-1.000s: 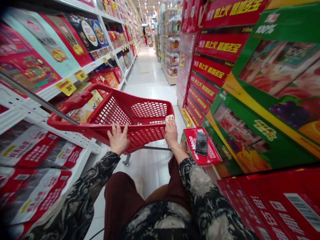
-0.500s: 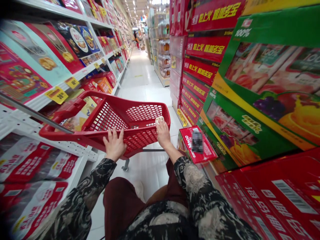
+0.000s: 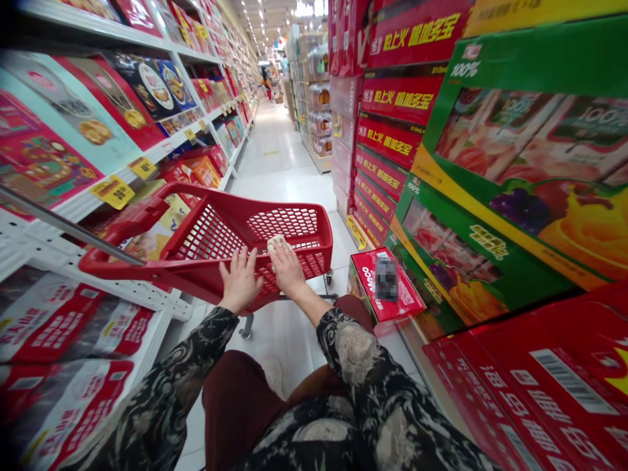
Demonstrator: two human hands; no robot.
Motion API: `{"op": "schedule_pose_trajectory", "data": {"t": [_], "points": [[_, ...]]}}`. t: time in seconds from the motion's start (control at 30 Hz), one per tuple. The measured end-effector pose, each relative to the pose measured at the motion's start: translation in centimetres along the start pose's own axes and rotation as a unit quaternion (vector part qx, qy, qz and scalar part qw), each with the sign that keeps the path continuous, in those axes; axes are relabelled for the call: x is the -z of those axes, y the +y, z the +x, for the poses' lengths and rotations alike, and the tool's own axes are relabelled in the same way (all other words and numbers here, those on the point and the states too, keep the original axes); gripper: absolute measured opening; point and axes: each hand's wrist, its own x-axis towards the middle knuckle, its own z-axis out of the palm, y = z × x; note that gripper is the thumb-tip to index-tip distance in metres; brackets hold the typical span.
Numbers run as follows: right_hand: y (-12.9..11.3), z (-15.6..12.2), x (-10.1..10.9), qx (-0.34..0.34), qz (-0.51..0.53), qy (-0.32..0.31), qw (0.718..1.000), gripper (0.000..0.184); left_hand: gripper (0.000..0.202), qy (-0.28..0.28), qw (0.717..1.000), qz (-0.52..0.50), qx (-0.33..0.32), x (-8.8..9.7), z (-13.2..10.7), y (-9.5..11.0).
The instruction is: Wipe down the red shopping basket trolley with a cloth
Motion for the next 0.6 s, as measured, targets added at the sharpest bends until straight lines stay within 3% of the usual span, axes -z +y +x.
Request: {"op": "schedule_pose_trajectory", "data": {"t": [0.1, 0.2, 0.3, 0.43, 0.6], "points": [[1.0, -0.5, 0.3, -0.007, 0.016, 0.004, 1.0, 0.057, 0.067, 0.004, 0.995, -0.038, -0.088, -0.2, 0.6, 1.6], [1.8, -1.1, 1.1, 0.031, 0.051, -0.011, 0.998, 0.068, 0.072, -0.03, 0.984, -0.083, -0.156, -0.4, 1.6, 3.0], [2.5, -1.6, 2.3, 0.027, 0.049, -0.039, 0.998, 0.074, 0.075, -0.051, 0.981, -0.111, -0.149, -0.4, 2.6, 4.0], [3.0, -2.0, 3.6, -0.04, -0.003, -0.028, 0.999, 0.063, 0.067, -0.033, 0.991, -0.084, -0.1, -0.6, 3.4, 4.5], [3.0, -2.0, 3.8, -0.127, -0.057, -0.037, 0.99, 0.062, 0.054, -0.002, 0.99, -0.038, -0.137, -2.5, 3.2, 4.1]]}}
